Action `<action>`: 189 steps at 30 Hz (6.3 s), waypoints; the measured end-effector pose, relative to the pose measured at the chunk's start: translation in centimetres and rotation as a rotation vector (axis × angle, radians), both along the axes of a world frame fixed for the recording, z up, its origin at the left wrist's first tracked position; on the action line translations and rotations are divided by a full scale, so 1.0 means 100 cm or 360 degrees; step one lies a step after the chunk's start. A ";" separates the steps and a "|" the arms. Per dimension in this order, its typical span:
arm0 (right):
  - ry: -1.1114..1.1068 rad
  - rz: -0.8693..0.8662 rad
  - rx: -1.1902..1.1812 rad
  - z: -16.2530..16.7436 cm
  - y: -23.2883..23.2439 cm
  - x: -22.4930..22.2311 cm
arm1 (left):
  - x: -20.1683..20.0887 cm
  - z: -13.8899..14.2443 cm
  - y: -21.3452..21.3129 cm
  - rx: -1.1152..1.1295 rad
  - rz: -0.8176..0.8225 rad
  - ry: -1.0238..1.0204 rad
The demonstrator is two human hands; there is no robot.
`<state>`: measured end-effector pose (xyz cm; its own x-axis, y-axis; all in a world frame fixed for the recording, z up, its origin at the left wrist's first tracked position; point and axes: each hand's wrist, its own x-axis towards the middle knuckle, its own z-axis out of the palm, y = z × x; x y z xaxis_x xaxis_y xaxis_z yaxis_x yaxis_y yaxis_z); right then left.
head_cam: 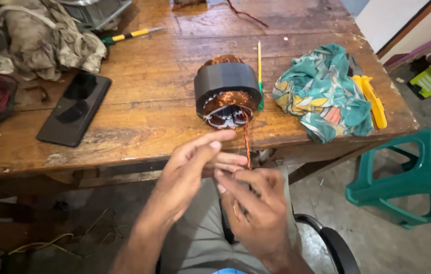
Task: The person twists strands of copper wire together by hand on a wooden workbench. They repeatedly gather and twist the wire ends, occasionally using a pencil to assist in aligning the strands. The work continues with the person manipulating the wire bundle and adjusting its position on the table.
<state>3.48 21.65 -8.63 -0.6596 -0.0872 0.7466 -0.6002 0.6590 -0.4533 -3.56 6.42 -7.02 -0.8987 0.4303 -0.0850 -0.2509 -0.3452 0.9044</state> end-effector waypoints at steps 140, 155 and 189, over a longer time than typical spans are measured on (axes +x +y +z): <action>-0.0858 0.0084 -0.1234 -0.059 0.036 0.020 | 0.032 -0.029 0.059 0.0011 0.0241 0.0098; -0.0910 0.0393 -0.1339 -0.039 0.046 0.026 | 0.044 -0.018 0.040 0.0122 0.0437 0.0152; 0.0018 -0.0343 -0.0020 -0.040 0.015 0.021 | 0.042 -0.036 0.047 -0.0469 0.0433 0.0493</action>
